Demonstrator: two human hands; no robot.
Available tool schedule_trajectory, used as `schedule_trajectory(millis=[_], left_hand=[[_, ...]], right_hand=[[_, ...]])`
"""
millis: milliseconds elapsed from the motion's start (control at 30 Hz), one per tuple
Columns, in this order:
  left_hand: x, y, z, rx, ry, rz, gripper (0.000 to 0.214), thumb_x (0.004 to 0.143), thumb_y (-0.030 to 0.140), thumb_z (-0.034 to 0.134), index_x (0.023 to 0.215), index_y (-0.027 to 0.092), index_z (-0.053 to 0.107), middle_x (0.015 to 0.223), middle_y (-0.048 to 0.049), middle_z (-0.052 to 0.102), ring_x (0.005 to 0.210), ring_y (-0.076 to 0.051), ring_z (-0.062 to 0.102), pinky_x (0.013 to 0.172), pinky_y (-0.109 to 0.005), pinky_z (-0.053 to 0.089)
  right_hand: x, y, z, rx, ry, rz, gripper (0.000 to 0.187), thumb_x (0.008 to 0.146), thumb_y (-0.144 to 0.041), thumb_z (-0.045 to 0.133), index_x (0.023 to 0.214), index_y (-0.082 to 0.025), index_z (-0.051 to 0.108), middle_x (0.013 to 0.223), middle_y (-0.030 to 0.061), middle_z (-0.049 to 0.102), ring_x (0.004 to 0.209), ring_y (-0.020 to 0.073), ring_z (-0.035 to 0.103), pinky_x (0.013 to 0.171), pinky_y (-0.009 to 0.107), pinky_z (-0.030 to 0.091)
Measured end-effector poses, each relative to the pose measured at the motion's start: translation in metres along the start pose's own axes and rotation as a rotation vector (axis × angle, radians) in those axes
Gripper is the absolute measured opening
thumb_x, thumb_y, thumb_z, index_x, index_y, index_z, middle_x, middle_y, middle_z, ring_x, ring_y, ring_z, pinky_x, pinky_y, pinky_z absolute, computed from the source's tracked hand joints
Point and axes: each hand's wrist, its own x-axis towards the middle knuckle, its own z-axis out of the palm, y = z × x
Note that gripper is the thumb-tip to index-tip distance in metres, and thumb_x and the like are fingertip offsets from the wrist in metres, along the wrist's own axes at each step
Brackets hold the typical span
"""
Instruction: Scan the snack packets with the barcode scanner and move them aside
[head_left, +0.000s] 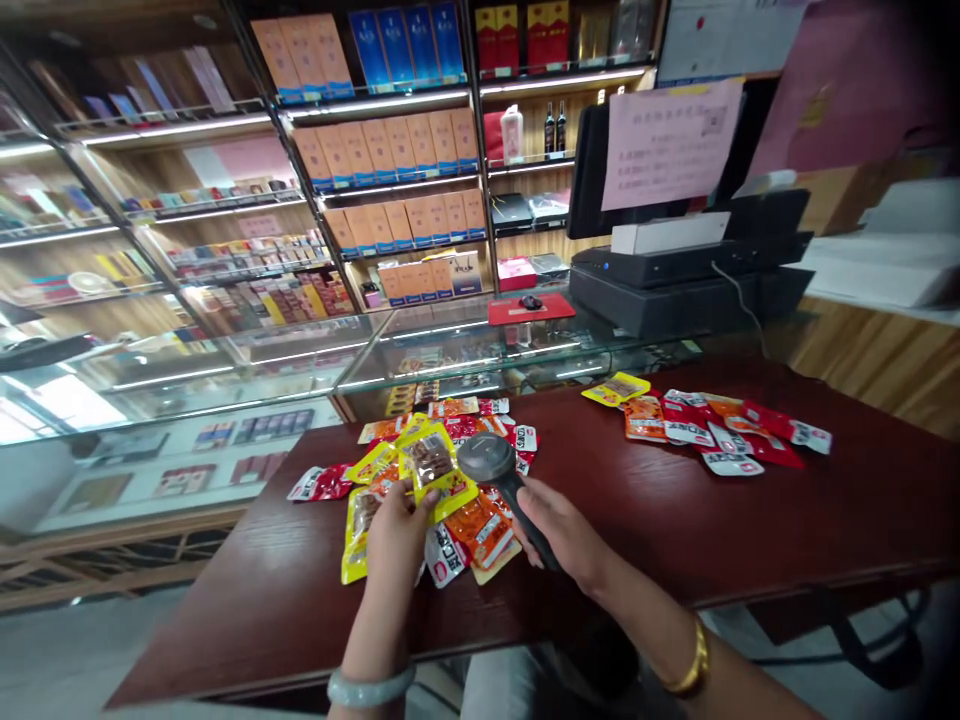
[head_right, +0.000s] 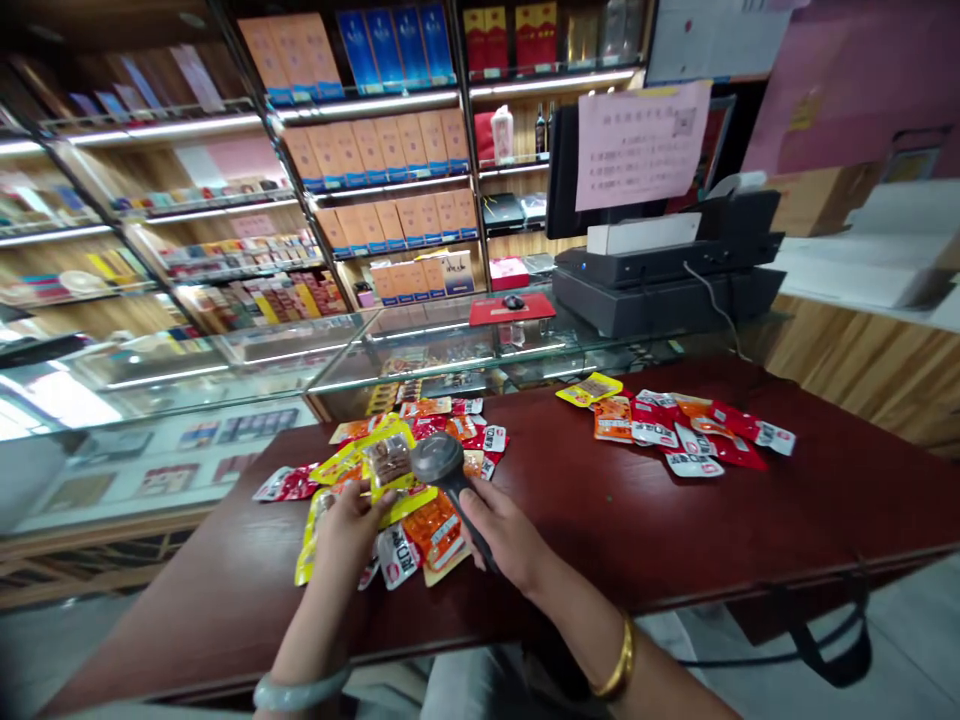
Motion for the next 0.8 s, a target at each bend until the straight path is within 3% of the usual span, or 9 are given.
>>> schedule_trajectory(millis=[167, 367, 533, 667, 800], left_hand=[[0.003, -0.010, -0.010, 0.159, 0.082, -0.025, 0.047, 0.079, 0.055, 0.059, 0.108, 0.019, 0.058, 0.088, -0.0077, 0.072, 0.088, -0.028, 0.070, 0.070, -0.034, 0.047], [-0.002, -0.007, -0.016, 0.266, 0.077, -0.023, 0.057, 0.081, 0.064, 0.054, 0.116, 0.019, 0.056, 0.101, -0.0107, 0.070, 0.096, -0.029, 0.068, 0.076, -0.036, 0.049], [0.000, 0.014, -0.012, 0.417, 0.155, 0.079, 0.066, 0.083, 0.075, 0.042, 0.118, 0.021, 0.057, 0.107, -0.0120, 0.068, 0.102, -0.034, 0.066, 0.075, -0.039, 0.049], [0.005, 0.068, 0.025, 0.350, 0.053, 0.266, 0.056, 0.084, 0.071, 0.046, 0.112, 0.025, 0.061, 0.104, -0.0077, 0.071, 0.094, -0.029, 0.068, 0.074, -0.037, 0.048], [0.017, 0.136, 0.098, 0.221, -0.166, 0.477, 0.044, 0.086, 0.055, 0.053, 0.113, 0.022, 0.064, 0.107, -0.0075, 0.074, 0.088, -0.024, 0.069, 0.076, -0.033, 0.050]], right_hand=[[-0.001, 0.004, -0.001, -0.004, -0.008, 0.016, 0.058, 0.085, -0.071, 0.061, 0.109, -0.019, 0.058, 0.057, -0.0090, 0.051, 0.040, 0.0075, 0.042, 0.043, 0.021, 0.036], [-0.008, 0.002, -0.010, -0.029, -0.001, -0.046, 0.056, 0.086, -0.073, 0.059, 0.100, -0.019, 0.057, 0.056, -0.0089, 0.051, 0.040, 0.0069, 0.042, 0.042, 0.020, 0.032], [-0.016, -0.002, -0.030, -0.016, -0.002, -0.077, 0.059, 0.084, -0.076, 0.057, 0.100, -0.019, 0.057, 0.053, -0.0093, 0.050, 0.039, 0.0073, 0.042, 0.041, 0.020, 0.033], [-0.024, -0.012, -0.059, -0.017, 0.115, -0.081, 0.063, 0.082, -0.079, 0.057, 0.101, -0.019, 0.057, 0.055, -0.0085, 0.053, 0.040, 0.0074, 0.044, 0.040, 0.020, 0.033], [-0.034, -0.026, -0.098, 0.034, 0.282, -0.083, 0.067, 0.078, -0.081, 0.059, 0.104, -0.019, 0.057, 0.056, -0.0088, 0.053, 0.040, 0.0073, 0.043, 0.041, 0.021, 0.034]])
